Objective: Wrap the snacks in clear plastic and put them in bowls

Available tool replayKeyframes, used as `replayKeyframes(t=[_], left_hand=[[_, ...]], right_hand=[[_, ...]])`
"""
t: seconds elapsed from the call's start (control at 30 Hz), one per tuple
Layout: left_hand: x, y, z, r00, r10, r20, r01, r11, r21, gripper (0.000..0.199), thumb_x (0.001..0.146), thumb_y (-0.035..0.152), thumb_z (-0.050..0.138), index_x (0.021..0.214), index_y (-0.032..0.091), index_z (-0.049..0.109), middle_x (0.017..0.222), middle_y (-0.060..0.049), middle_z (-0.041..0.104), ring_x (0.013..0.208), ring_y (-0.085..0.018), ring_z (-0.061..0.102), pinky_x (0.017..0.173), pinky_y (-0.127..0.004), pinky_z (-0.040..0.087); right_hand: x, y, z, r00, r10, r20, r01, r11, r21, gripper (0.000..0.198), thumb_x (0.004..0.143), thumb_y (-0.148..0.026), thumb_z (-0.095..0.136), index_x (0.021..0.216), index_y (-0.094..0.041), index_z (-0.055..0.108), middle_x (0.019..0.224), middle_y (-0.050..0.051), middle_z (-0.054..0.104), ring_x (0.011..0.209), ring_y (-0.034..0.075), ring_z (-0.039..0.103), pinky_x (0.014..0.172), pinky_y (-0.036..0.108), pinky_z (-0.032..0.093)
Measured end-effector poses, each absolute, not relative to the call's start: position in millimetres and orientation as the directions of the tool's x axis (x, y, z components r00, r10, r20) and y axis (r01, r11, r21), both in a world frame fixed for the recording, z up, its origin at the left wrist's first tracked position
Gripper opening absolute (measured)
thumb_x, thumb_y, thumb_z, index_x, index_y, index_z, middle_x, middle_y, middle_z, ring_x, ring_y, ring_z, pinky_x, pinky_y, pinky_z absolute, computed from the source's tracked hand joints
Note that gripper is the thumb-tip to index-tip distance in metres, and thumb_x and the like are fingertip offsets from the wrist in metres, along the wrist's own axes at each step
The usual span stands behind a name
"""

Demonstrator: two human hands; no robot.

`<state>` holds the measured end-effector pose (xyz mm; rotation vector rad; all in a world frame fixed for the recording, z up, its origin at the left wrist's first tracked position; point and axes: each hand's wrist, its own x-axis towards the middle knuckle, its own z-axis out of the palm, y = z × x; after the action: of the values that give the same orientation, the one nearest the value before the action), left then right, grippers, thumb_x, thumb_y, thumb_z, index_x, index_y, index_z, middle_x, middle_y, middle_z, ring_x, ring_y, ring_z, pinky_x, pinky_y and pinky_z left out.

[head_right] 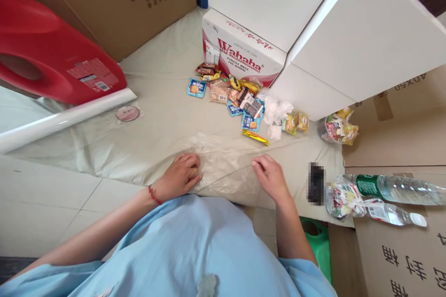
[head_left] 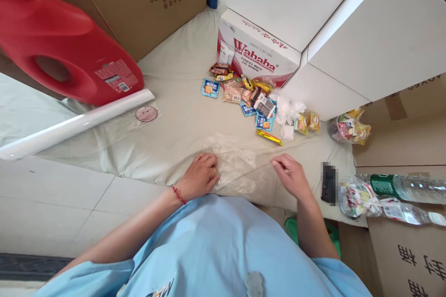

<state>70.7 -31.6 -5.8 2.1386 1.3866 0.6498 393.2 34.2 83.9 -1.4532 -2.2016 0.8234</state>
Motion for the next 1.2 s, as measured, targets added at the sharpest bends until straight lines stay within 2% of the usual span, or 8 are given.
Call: replayKeyframes(t=[0.1, 0.27, 0.43, 0.57, 0.67, 0.8, 1.1, 1.2], left_hand=[[65.6, -34.5, -6.3, 0.393, 0.909, 0.142, 0.659, -0.386, 0.645, 0.021, 0.086, 0.024, 0.061, 0.066, 0.022, 0.063, 0.112, -0.009, 0.070, 0.124, -0.029, 0.060, 0.116, -0.053, 0.037], [33.4, -49.2, -12.4, 0.366, 0.919, 0.147, 0.670, -0.369, 0.644, 0.009, 0.086, 0.024, 0.061, 0.084, 0.024, 0.070, 0.141, -0.008, 0.065, 0.143, -0.029, 0.050, 0.127, -0.054, 0.026], [5.9, -61.8, -16.1, 0.283, 0.948, 0.142, 0.665, -0.301, 0.683, 0.016, 0.091, 0.025, 0.055, 0.084, 0.026, 0.069, 0.135, -0.005, 0.070, 0.135, -0.027, 0.058, 0.121, -0.055, 0.033], [14.0, -57.1, 2.6, 0.096, 0.973, 0.211, 0.687, -0.219, 0.693, 0.020, 0.094, 0.032, 0.055, 0.081, 0.025, 0.068, 0.107, -0.006, 0.077, 0.113, -0.029, 0.065, 0.097, -0.049, 0.050], [39.9, -43.9, 24.3, -0.059, 0.957, 0.283, 0.692, -0.166, 0.703, 0.024, 0.098, 0.035, 0.052, 0.082, 0.024, 0.068, 0.086, -0.007, 0.073, 0.092, -0.026, 0.065, 0.083, -0.043, 0.052], [82.7, -11.5, 28.4, 0.057, 0.957, 0.286, 0.673, -0.248, 0.697, 0.027, 0.100, 0.033, 0.048, 0.096, 0.023, 0.073, 0.106, -0.010, 0.076, 0.107, -0.027, 0.066, 0.096, -0.045, 0.052], [107.8, 55.6, -17.4, 0.058, 0.984, 0.167, 0.850, -0.136, 0.508, 0.042, 0.102, 0.033, 0.042, 0.132, 0.018, 0.066, 0.151, -0.015, 0.058, 0.145, -0.032, 0.048, 0.121, -0.057, 0.031], [106.9, 54.8, -13.8, 0.037, 0.978, 0.207, 0.884, -0.129, 0.449, 0.043, 0.102, 0.036, 0.042, 0.129, 0.015, 0.069, 0.150, -0.018, 0.058, 0.146, -0.033, 0.045, 0.120, -0.055, 0.033]], right_hand=[[337.4, 55.3, 52.0, -0.633, 0.774, -0.023, 0.640, 0.506, -0.578, 0.029, 0.099, -0.039, 0.059, 0.119, -0.025, 0.074, 0.124, 0.012, 0.070, 0.118, 0.028, 0.060, 0.107, 0.047, 0.049], [306.8, 107.6, 5.8, -0.574, 0.817, 0.064, 0.724, 0.542, -0.426, 0.039, 0.099, -0.031, 0.055, 0.134, -0.017, 0.067, 0.143, 0.017, 0.059, 0.139, 0.032, 0.047, 0.121, 0.055, 0.036], [306.6, 116.7, 23.8, -0.448, 0.864, 0.228, 0.738, 0.502, -0.451, 0.031, 0.101, -0.031, 0.051, 0.114, -0.019, 0.076, 0.125, 0.016, 0.067, 0.121, 0.031, 0.057, 0.112, 0.055, 0.045], [288.4, 68.3, 29.0, -0.577, 0.803, 0.150, 0.655, 0.565, -0.503, 0.032, 0.103, -0.029, 0.049, 0.119, -0.021, 0.075, 0.127, 0.015, 0.068, 0.123, 0.030, 0.056, 0.112, 0.053, 0.046], [271.4, 24.6, 17.4, -0.693, 0.721, 0.008, 0.605, 0.587, -0.538, 0.040, 0.099, -0.030, 0.058, 0.137, -0.021, 0.066, 0.151, 0.014, 0.055, 0.144, 0.032, 0.043, 0.120, 0.054, 0.040], [260.7, -12.3, 13.7, -0.717, 0.692, -0.088, 0.603, 0.551, -0.576, 0.058, 0.096, -0.027, 0.063, 0.152, -0.014, 0.052, 0.163, 0.018, 0.041, 0.158, 0.032, 0.022, 0.129, 0.056, 0.026], [277.2, -39.5, 28.2, -0.893, 0.429, -0.135, 0.388, 0.583, -0.714, 0.042, 0.103, -0.042, 0.057, 0.129, -0.012, 0.071, 0.148, 0.017, 0.059, 0.147, 0.027, 0.045, 0.124, 0.039, 0.039], [279.7, -37.8, 28.5, -0.860, 0.510, -0.016, 0.361, 0.586, -0.725, 0.035, 0.106, -0.036, 0.051, 0.124, -0.015, 0.073, 0.133, 0.015, 0.069, 0.133, 0.023, 0.057, 0.116, 0.039, 0.047]])
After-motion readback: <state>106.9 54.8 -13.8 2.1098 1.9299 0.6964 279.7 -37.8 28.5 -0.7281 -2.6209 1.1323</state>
